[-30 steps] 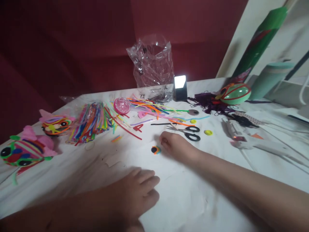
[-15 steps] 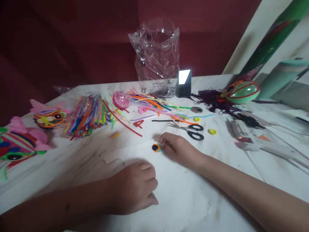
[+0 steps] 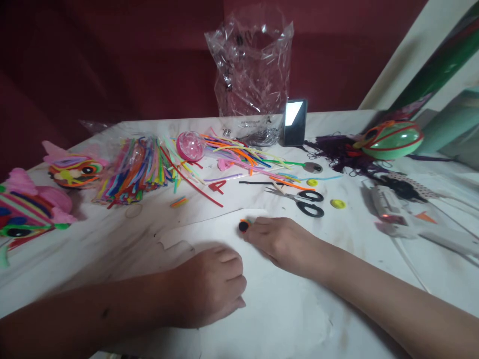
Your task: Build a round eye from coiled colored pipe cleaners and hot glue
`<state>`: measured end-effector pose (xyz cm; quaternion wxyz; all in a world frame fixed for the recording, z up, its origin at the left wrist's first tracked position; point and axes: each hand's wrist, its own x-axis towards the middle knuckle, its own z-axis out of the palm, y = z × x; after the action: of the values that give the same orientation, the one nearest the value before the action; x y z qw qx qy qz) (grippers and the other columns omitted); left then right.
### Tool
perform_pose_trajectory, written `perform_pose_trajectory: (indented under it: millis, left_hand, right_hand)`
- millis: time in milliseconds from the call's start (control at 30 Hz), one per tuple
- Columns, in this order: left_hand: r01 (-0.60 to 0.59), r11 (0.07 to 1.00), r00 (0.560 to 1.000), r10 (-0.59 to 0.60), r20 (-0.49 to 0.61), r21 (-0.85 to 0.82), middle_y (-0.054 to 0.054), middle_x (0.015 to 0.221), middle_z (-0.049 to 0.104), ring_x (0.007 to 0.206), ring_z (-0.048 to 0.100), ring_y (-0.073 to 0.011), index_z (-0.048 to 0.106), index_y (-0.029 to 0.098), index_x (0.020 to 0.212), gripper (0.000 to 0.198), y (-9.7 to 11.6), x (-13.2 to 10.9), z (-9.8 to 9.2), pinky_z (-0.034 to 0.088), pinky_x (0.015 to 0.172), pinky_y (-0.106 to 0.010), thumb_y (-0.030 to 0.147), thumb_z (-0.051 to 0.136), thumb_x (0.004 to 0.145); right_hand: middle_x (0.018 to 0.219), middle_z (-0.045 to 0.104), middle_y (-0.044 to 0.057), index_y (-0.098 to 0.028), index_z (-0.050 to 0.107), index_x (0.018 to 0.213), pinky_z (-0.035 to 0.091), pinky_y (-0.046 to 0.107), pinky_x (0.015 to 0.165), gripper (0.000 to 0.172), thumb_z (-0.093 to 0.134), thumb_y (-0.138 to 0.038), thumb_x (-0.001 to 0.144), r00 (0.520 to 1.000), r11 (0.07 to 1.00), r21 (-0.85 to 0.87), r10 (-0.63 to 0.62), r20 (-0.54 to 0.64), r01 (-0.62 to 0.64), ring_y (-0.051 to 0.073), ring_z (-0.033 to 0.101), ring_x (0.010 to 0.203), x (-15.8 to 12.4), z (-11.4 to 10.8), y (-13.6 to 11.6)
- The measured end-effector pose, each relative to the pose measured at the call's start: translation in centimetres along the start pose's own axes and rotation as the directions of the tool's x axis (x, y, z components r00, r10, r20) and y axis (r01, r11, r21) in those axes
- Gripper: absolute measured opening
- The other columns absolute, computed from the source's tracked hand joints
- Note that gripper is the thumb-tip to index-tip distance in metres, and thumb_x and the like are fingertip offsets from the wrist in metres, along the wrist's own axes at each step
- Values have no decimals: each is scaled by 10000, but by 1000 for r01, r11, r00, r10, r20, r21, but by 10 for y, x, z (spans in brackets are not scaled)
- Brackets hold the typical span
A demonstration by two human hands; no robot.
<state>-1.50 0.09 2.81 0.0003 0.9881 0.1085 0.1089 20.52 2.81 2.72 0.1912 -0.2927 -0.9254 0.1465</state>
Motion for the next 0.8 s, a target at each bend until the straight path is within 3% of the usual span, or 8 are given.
perform_pose_trajectory:
  millis: [200,400,533,700,800]
  left_hand:
    - [-9,1000,1000,9,-2,2,-39,779,532,743,480,-194,520,159,774,175,-1,0,0,383,651,-336,310,522,863]
    - [-10,1000,1000,10,-18,10,-39,768,528,735,476,-189,523,157,760,179,-1,0,2,389,663,-334,302,517,866]
    - [-6,1000,1000,6,-27,14,-40,767,527,734,476,-188,526,157,756,181,0,0,3,389,656,-335,299,512,868]
    - [0,1000,1000,1,-25,21,-38,770,531,735,480,-189,529,160,759,176,0,0,2,383,641,-337,300,517,866]
    - [-4,999,1000,5,-25,32,-38,764,531,739,482,-191,532,160,757,201,0,0,2,387,655,-335,338,544,850]
  right_hand:
    - [894,695,33,-220,607,994,502,245,706,203,420,-239,916,974,971,109,221,-53,-215,140,648,798,-1,-8,-1]
    - [893,680,63,-217,630,973,485,269,738,203,438,-244,912,998,997,55,54,22,-56,165,633,863,1,-8,-3]
    - [903,673,58,-212,608,1012,490,266,724,212,417,-229,922,995,991,91,99,-5,-98,151,628,834,0,-7,-2]
    - [929,679,86,-209,613,1056,498,303,764,239,422,-230,915,999,1000,29,9,35,-10,186,629,899,2,-4,-1]
    - [989,677,84,-215,604,1084,503,305,796,260,404,-251,922,994,994,68,81,71,-86,182,634,925,3,-11,-3]
